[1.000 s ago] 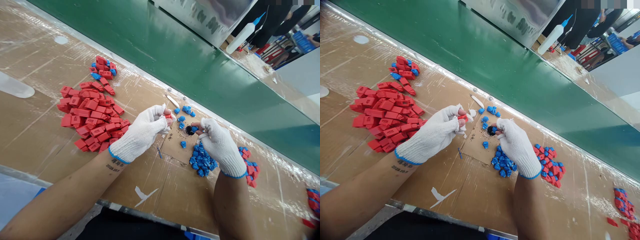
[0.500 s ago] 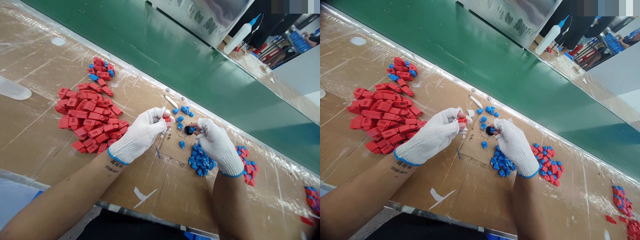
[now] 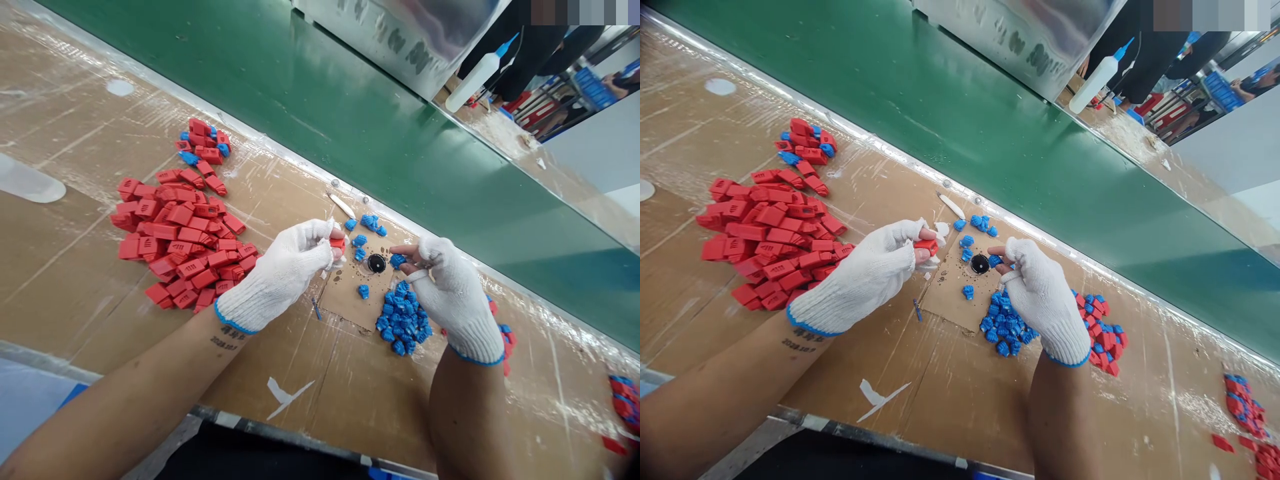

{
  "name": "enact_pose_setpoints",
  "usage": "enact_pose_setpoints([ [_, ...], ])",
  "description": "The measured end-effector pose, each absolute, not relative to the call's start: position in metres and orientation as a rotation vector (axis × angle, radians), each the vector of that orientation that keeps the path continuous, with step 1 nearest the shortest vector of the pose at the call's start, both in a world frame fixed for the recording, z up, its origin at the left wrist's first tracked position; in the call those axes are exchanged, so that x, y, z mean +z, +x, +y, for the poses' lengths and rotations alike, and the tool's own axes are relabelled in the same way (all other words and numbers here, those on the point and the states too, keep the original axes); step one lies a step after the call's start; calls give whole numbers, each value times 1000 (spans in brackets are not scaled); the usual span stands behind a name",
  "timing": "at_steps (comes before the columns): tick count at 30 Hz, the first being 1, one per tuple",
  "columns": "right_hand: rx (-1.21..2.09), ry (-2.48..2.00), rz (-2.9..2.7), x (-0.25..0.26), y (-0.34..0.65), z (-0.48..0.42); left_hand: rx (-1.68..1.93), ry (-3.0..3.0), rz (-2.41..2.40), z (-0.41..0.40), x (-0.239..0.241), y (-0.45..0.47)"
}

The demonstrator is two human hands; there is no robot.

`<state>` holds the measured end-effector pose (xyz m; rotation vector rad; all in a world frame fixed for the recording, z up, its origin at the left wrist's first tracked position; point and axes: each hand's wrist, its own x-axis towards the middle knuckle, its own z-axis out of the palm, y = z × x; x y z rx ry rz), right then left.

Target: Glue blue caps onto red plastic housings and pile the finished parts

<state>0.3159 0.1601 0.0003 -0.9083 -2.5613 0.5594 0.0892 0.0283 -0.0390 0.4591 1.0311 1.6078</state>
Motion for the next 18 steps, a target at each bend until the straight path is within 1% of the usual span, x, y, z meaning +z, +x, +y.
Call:
enact_pose_setpoints([
  [3,620,-840,-2410,8,317,156,1574,552,1078,26,-36,93],
  [10,875,-539,-2113,21,308,139,1513,646,1054,20,-19,103],
  [14,961,-511,-2026,26,305,130,1494,664,986,18,-17,106],
  [18,966,-497,-1981,30,301,125,1530,723,947,19,-19,109],
])
